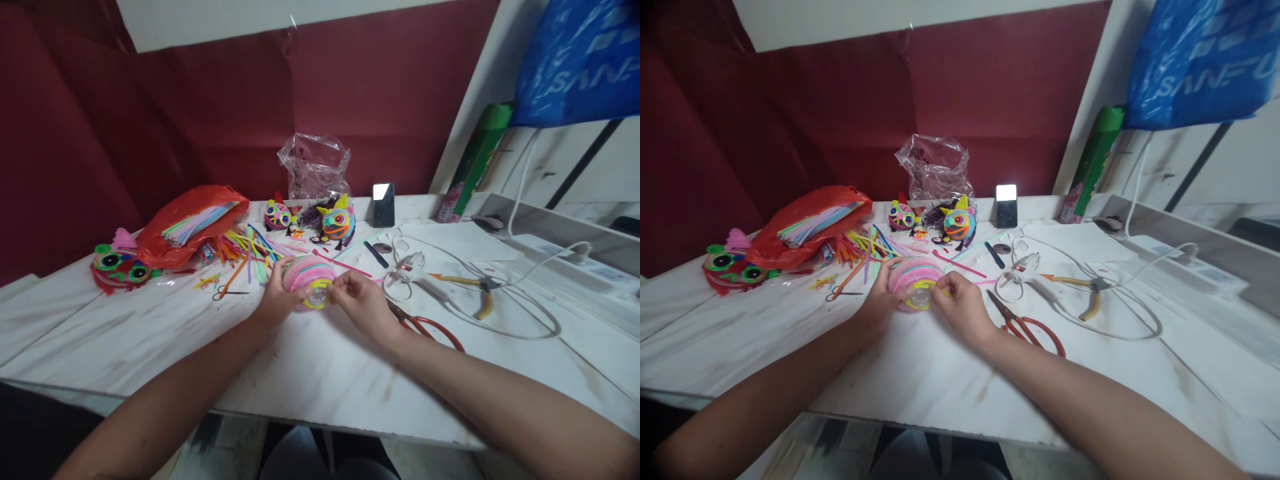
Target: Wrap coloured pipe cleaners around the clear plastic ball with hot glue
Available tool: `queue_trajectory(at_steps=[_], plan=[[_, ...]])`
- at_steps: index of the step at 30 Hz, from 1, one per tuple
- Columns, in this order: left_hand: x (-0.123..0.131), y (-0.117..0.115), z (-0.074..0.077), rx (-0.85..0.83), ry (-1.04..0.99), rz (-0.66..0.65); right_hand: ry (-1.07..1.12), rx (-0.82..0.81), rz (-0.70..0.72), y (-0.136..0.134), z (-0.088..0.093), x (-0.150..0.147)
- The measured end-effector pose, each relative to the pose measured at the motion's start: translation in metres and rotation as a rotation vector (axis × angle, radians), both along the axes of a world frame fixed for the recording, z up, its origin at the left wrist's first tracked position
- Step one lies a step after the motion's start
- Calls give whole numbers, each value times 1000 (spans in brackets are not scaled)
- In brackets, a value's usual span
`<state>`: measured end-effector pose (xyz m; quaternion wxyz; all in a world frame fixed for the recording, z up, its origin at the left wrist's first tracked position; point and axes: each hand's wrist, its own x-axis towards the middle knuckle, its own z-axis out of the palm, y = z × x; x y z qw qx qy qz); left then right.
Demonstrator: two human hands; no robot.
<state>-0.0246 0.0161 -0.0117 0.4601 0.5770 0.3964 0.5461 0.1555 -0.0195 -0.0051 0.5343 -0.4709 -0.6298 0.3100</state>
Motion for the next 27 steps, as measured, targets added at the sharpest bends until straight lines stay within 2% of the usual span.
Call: queue_trajectory(at_steps=[10,19,27], plan=[[-1,1,-2,4,-18,-57,-49,52,-48,1,0,1],[0,-6,7,-61,4,-107,-63,62,-33,1,0,3],[2,-2,4,-62,164,30,-120,47,11,-2,-1,-1]])
